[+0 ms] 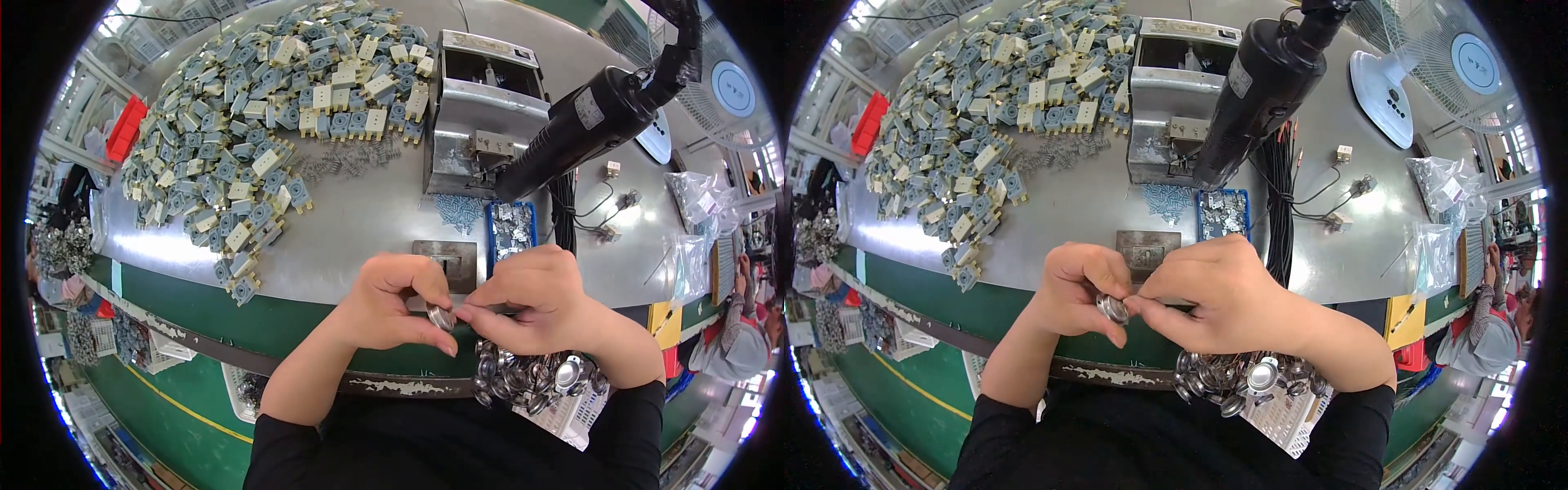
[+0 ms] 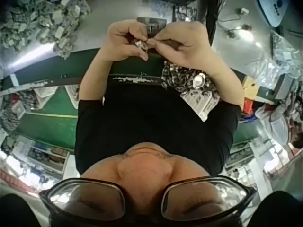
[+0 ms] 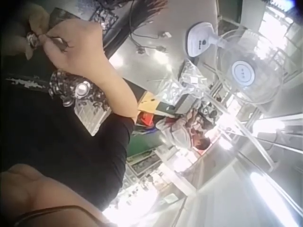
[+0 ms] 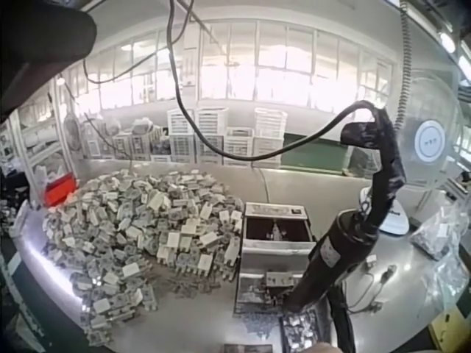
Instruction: Assembling small electronic components at a factory workbench using an electric screwdriver and connecting wires.
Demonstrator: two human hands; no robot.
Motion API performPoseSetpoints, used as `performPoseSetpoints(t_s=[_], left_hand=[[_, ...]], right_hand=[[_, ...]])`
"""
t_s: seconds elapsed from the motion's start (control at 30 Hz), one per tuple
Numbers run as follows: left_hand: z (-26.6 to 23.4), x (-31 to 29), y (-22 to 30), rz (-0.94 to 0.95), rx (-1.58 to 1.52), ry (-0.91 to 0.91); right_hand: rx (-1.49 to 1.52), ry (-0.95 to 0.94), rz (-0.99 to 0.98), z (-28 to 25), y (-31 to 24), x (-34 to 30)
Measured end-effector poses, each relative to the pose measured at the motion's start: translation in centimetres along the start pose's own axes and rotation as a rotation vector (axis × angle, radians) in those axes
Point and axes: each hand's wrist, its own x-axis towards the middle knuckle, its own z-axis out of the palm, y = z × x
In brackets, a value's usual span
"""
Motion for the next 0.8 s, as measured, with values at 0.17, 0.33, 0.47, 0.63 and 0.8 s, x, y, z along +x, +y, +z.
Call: performPoseSetpoints(t_s=[0.17,0.33,0.47,0.63,0.8], left_hand=[[0.8,0.2,-0.5,0.232,0.328,0.168],[1.2,0.2,-0.5,0.400,0.612,0.274],[1.4,0.3,-0.3,0.431,0.705,0.334],[1.6,0.4,-0.1,0.352,0.589,0.360],[0.7,0.6,1.8,0.397,0.863,0.305]], right_hand=[[-0.201,0.087,-0.143,0.7,0.6,-0.2],[-0.236,0.110,-0.185,1.0,0.8,0.0],[-0.401,0.121,-0.267,1.0,0.5,-0.1],[-0.336,0.140,-0.149,1.3,0.4,-0.1],[-0.227,0.010,-0.028,0.4,-0.6,0.3]])
